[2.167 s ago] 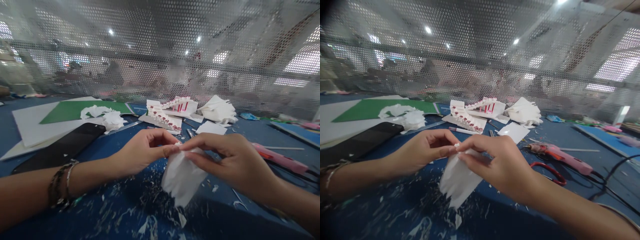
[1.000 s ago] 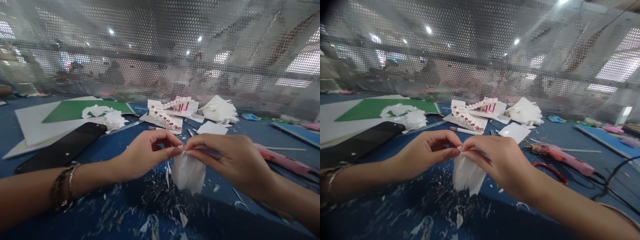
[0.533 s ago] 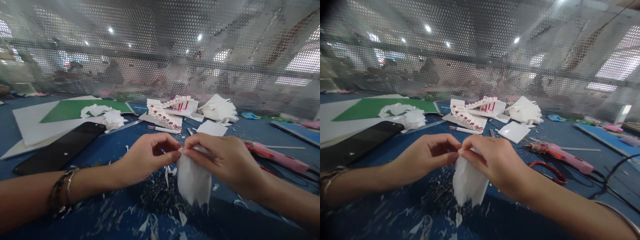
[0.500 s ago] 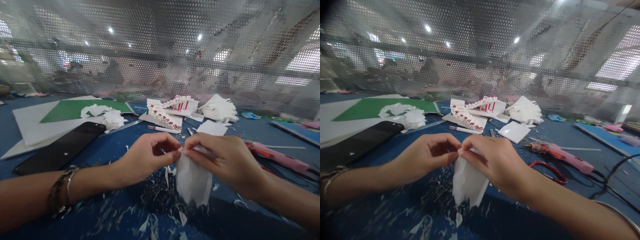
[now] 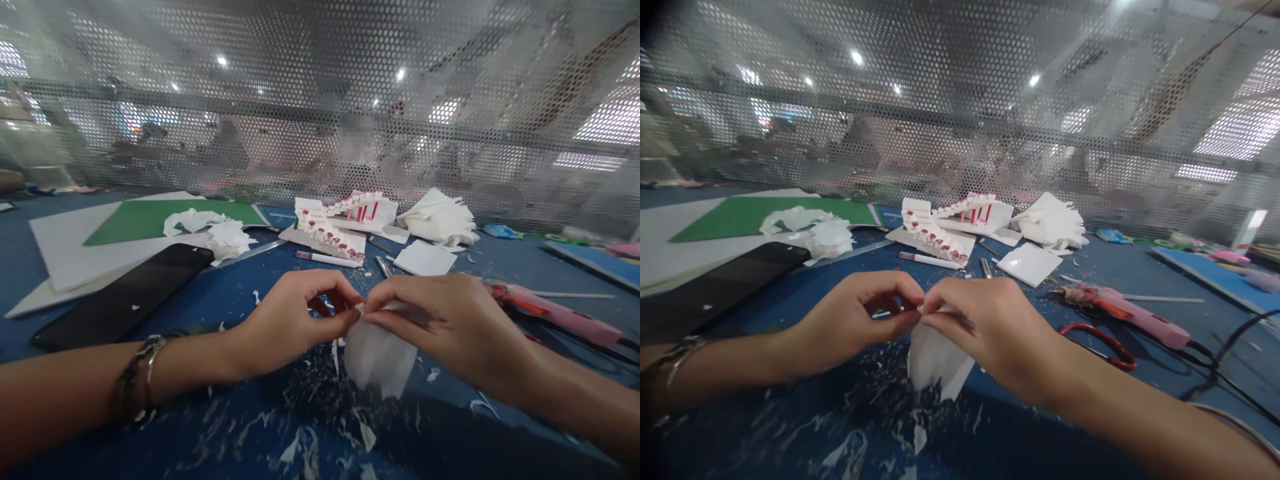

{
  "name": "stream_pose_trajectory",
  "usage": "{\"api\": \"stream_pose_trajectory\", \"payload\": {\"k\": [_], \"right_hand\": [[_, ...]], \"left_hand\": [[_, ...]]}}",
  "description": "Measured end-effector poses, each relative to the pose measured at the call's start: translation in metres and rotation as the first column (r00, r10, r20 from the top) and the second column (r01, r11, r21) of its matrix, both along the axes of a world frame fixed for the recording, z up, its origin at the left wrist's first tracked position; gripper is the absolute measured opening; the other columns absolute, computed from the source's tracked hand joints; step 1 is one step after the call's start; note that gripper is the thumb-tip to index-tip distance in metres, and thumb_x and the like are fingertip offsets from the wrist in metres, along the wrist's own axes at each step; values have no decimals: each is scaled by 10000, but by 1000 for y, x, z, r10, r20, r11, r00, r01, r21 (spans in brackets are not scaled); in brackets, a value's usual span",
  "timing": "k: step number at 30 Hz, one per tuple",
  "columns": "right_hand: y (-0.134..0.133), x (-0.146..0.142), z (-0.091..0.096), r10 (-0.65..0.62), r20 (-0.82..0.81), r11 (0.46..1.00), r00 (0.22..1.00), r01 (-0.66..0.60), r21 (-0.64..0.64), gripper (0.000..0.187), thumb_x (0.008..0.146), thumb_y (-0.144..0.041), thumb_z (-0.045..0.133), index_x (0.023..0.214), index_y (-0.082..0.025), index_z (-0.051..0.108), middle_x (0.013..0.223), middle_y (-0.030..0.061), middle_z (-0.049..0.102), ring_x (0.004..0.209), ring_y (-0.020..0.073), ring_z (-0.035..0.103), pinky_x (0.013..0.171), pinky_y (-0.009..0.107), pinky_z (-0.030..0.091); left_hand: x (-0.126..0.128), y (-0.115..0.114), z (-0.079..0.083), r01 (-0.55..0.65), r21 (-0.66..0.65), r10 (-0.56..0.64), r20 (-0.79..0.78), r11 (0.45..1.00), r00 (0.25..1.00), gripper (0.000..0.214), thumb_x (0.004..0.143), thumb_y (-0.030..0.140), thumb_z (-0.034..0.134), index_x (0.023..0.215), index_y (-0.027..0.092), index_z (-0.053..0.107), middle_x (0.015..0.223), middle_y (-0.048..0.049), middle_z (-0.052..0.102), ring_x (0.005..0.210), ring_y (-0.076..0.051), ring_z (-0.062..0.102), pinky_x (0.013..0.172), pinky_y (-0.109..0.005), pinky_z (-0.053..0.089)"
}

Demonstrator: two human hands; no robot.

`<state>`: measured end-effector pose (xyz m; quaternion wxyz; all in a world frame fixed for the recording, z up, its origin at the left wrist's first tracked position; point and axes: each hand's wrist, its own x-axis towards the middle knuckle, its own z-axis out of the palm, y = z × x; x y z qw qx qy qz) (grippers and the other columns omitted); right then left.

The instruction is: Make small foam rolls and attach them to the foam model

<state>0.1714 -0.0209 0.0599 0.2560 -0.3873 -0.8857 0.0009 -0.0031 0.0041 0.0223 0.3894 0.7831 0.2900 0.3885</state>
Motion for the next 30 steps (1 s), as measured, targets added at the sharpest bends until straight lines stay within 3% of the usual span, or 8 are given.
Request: {"api": "stream_pose_trajectory", "payload": {"k": [6, 10, 15, 23, 30], "right_hand": [[3, -1, -5, -49, -61, 992, 997, 42, -115, 53, 738, -171, 545, 702, -190, 579, 584, -60, 619, 507, 45, 539, 474, 132, 371], [7, -1, -10, -48, -147, 993, 988, 31, -115, 62, 742, -181, 545, 685, -173, 568, 593, -38, 615, 534, 61, 541, 511, 152, 394], [6, -4, -17, -51, -273, 983, 961, 0, -184, 99, 747, -204, 553, 658, -164, 568, 593, -24, 601, 555, 69, 546, 527, 157, 428], [9, -2, -10, -19, -375, 958, 927, -90, -271, 74, 734, -216, 573, 678, -171, 554, 629, -28, 594, 586, 54, 543, 516, 133, 425], [13, 4, 0, -19, -413, 907, 911, -158, -390, 78, 754, -236, 551, 743, -161, 571, 608, -24, 579, 530, 45, 509, 447, 142, 375]], "left_hand": [[0, -1, -3, -40, 68, 41, -11, 997, 999, 56, 739, 148, 532, 725, 136, 585, 732, -8, 619, 668, -92, 559, 625, -177, 460], [1, 1, 1, -79, 82, 83, -48, 994, 995, 86, 746, 128, 523, 755, 126, 608, 743, -20, 631, 701, -102, 569, 652, -187, 467], [0, 3, 2, -32, 82, 32, 7, 996, 999, 72, 715, 177, 603, 751, 115, 601, 758, -22, 622, 711, -100, 579, 682, -181, 482], [-5, 5, 6, -67, 320, 92, -65, 945, 994, 39, 735, 123, 581, 733, 148, 611, 717, 19, 630, 647, -69, 540, 604, -148, 432], [-6, 12, 10, -20, 215, 28, -32, 976, 999, 48, 741, 187, 585, 756, 159, 622, 728, 10, 642, 618, -83, 525, 569, -179, 424]]}}
